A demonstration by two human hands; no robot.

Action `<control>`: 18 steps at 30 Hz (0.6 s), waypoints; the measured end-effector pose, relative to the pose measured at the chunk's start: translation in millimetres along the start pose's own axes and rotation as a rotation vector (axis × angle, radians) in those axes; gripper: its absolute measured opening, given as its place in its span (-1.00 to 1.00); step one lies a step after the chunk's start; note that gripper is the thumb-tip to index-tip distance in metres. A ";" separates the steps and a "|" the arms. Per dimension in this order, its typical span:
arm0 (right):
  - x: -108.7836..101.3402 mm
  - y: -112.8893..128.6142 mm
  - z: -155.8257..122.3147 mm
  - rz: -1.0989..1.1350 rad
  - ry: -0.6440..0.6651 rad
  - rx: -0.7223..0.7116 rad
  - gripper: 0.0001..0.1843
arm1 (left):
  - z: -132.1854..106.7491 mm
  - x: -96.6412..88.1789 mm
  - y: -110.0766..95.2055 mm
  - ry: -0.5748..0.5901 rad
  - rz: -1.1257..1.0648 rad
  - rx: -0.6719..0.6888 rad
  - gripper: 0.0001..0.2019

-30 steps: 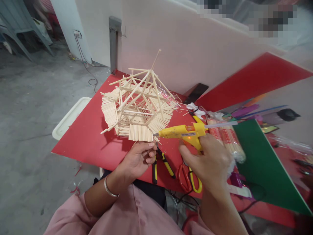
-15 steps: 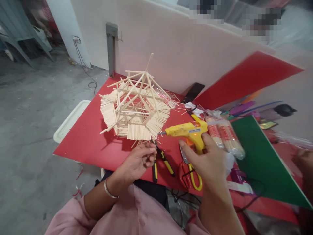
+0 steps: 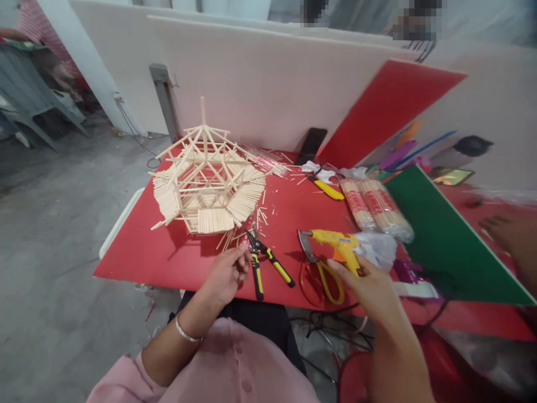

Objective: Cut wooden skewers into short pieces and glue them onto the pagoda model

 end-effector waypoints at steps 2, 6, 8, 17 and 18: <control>12.0 -3.6 12.1 0.021 0.035 -0.009 -0.47 | -1.7 -1.0 3.8 0.010 0.082 0.031 -0.58; 38.1 -5.1 41.9 -0.021 0.062 -0.009 -0.49 | 0.4 -17.7 3.2 0.013 0.478 0.221 -0.73; 48.1 -6.4 56.5 -0.038 0.054 -0.005 -0.52 | 2.4 -27.9 -3.7 0.014 0.766 0.409 -0.85; 48.5 12.0 36.9 -0.298 -0.243 -0.155 -0.52 | 7.5 -32.3 0.1 0.065 1.205 0.552 -0.90; 51.0 19.9 28.2 -0.303 -0.225 -0.208 -0.54 | 8.0 -29.1 3.4 0.069 1.197 0.535 -0.91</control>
Point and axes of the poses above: each hand's wrist, its own z-axis towards the middle knuckle, its own x-axis out of the palm, y = z × x, the point moved 3 cm from there along z, towards the middle knuckle, and after that the axes turned 15 degrees about x, right-handed, at the moved point
